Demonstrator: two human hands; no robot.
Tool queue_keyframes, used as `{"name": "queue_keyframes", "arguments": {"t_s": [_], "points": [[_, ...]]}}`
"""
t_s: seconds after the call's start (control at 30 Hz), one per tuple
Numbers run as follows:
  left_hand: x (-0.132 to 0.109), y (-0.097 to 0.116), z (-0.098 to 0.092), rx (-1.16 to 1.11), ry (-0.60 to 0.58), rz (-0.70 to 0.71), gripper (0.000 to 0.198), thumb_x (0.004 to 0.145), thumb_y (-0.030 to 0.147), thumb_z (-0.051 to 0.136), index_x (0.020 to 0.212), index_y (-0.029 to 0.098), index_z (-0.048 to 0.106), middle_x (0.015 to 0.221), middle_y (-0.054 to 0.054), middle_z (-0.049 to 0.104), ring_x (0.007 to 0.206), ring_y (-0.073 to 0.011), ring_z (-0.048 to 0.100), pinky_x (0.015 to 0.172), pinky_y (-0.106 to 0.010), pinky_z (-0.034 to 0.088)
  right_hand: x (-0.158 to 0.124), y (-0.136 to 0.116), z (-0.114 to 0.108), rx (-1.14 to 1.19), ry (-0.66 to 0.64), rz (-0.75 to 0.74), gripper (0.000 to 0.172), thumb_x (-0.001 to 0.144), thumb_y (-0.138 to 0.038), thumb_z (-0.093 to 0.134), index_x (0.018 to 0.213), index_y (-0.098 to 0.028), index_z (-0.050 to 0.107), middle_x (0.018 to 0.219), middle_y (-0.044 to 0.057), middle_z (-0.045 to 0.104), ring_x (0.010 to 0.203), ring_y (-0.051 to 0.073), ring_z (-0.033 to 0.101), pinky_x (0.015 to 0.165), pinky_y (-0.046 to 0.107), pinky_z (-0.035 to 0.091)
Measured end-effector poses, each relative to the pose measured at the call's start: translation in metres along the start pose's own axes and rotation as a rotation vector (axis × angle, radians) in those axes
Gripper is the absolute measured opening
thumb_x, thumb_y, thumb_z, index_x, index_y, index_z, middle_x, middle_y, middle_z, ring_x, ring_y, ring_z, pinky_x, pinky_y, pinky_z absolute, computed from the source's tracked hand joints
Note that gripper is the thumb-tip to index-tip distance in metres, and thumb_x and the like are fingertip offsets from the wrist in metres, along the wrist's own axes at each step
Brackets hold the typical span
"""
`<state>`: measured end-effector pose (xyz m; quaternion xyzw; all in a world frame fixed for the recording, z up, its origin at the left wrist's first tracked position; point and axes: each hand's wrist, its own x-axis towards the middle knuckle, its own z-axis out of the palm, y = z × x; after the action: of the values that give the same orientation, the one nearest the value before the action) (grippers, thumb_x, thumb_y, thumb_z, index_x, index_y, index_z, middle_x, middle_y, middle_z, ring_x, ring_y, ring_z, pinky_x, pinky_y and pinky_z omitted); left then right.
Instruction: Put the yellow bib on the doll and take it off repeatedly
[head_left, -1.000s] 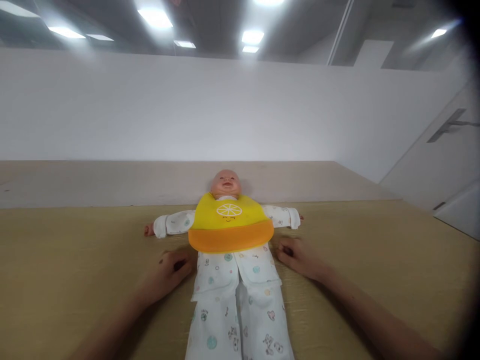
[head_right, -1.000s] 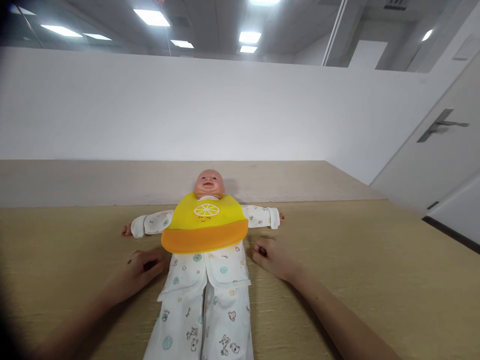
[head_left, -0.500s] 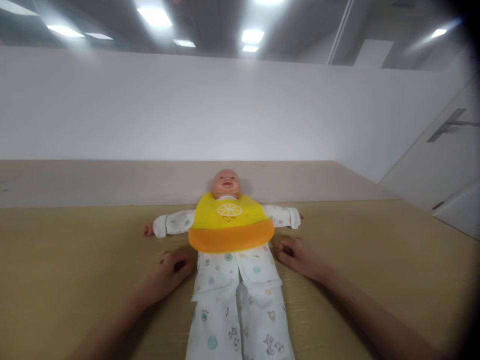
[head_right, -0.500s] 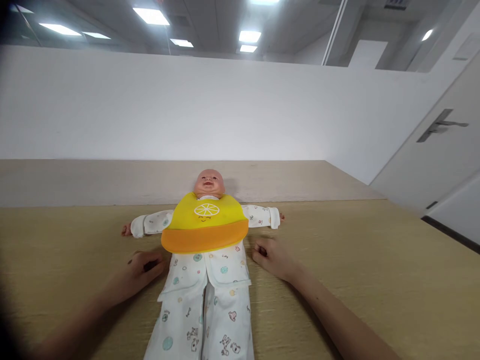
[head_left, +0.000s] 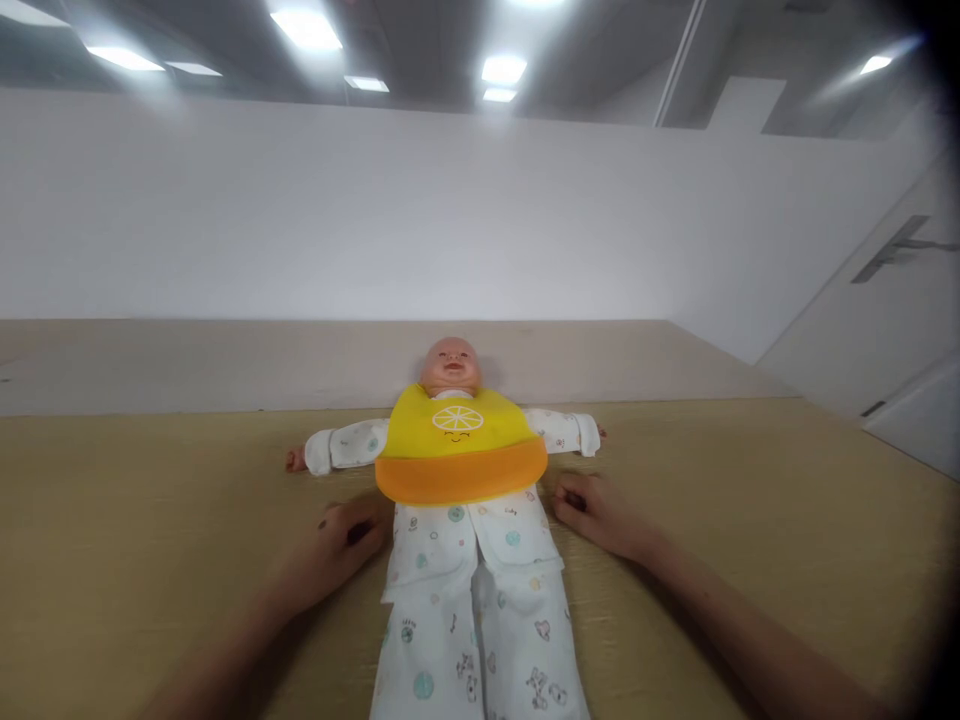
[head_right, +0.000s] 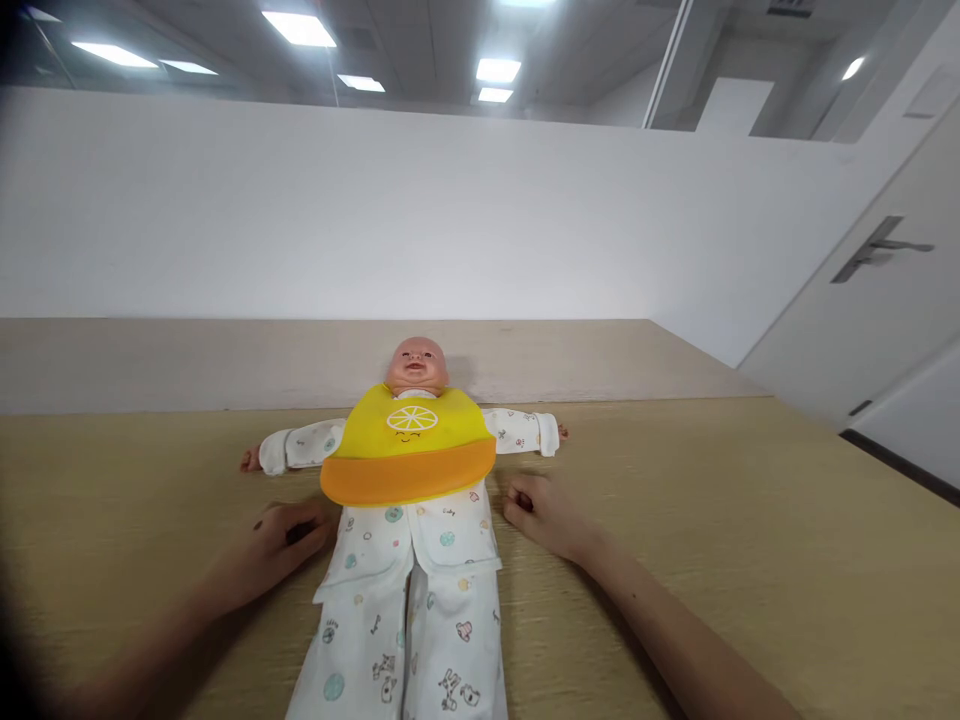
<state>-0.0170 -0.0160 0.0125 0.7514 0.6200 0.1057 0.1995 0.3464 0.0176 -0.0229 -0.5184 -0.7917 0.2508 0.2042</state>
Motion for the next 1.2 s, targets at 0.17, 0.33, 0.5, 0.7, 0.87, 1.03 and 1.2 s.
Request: {"name": "queue_keyframes", "arguments": {"t_s": [0.17, 0.33, 0.5, 0.7, 0.87, 1.03, 1.2], "points": [[-0.0003, 0.0009, -0.0004, 0.013, -0.061, -0.043, 0.031, 0.087, 0.042, 0.038, 0.067, 0.02, 0.048, 0.071, -0.001, 0.057, 0.075, -0.02, 0.053, 0.067, -0.029, 0.037, -0.0006, -0.0018, -0.0009, -0.018, 0.009, -0.012, 0.02, 0.079, -0.021, 0.047, 0.061, -0.018, 0.04, 0.058, -0.003, 0.046, 0.055, 0.01, 0.038, 0.053, 0.023, 0.026], [-0.0008, -0.0011, 0.0007, -0.004, -0.062, -0.033, 0.03, 0.087, 0.041, 0.038, 0.069, 0.02, 0.049, 0.071, -0.001, 0.056, 0.074, -0.0197, 0.051, 0.065, -0.029, 0.036, -0.001, -0.0022, -0.0009, 0.004, 0.01, 0.002, 0.019, 0.08, -0.022, 0.047, 0.062, -0.018, 0.043, 0.06, -0.002, 0.049, 0.056, 0.011, 0.041, 0.053, 0.023, 0.028], [-0.0007, 0.0016, -0.0006, -0.005, -0.059, -0.018, 0.031, 0.087, 0.04, 0.038, 0.066, 0.02, 0.047, 0.068, 0.0, 0.054, 0.07, -0.0184, 0.05, 0.064, -0.029, 0.035, -0.0018, -0.0022, -0.0008, -0.003, 0.01, -0.002, 0.019, 0.08, -0.021, 0.047, 0.062, -0.018, 0.043, 0.06, -0.002, 0.049, 0.056, 0.01, 0.04, 0.053, 0.023, 0.028], [0.0003, 0.0017, -0.0009, -0.005, -0.067, -0.01, 0.031, 0.088, 0.041, 0.037, 0.067, 0.02, 0.047, 0.069, -0.001, 0.055, 0.072, -0.0191, 0.051, 0.066, -0.03, 0.036, -0.0029, -0.0008, -0.0006, -0.016, 0.012, -0.013, 0.019, 0.08, -0.021, 0.047, 0.062, -0.017, 0.044, 0.059, -0.003, 0.048, 0.055, 0.01, 0.04, 0.053, 0.023, 0.027], [-0.0008, 0.0004, 0.0001, -0.006, -0.054, -0.019, 0.031, 0.088, 0.041, 0.038, 0.067, 0.02, 0.048, 0.07, -0.001, 0.056, 0.074, -0.0199, 0.052, 0.067, -0.031, 0.037, -0.0026, -0.0009, -0.0006, -0.02, 0.014, 0.003, 0.019, 0.08, -0.021, 0.047, 0.062, -0.017, 0.044, 0.058, -0.003, 0.048, 0.055, 0.01, 0.04, 0.052, 0.023, 0.027], [0.0001, 0.0024, -0.0013, 0.007, -0.075, -0.013, 0.032, 0.088, 0.042, 0.037, 0.066, 0.021, 0.046, 0.069, -0.001, 0.055, 0.071, -0.0194, 0.052, 0.066, -0.031, 0.036, -0.0019, -0.0009, -0.0009, -0.007, 0.008, -0.01, 0.018, 0.08, -0.021, 0.047, 0.062, -0.018, 0.044, 0.059, -0.003, 0.049, 0.056, 0.01, 0.041, 0.053, 0.023, 0.028], [0.0008, -0.0003, -0.0002, 0.009, -0.056, 0.012, 0.032, 0.088, 0.042, 0.037, 0.067, 0.021, 0.048, 0.069, -0.001, 0.056, 0.071, -0.0195, 0.052, 0.065, -0.031, 0.036, -0.0019, 0.0002, 0.0003, -0.004, 0.02, -0.016, 0.019, 0.079, -0.02, 0.048, 0.061, -0.018, 0.042, 0.059, -0.003, 0.048, 0.056, 0.01, 0.04, 0.053, 0.023, 0.028]]}}
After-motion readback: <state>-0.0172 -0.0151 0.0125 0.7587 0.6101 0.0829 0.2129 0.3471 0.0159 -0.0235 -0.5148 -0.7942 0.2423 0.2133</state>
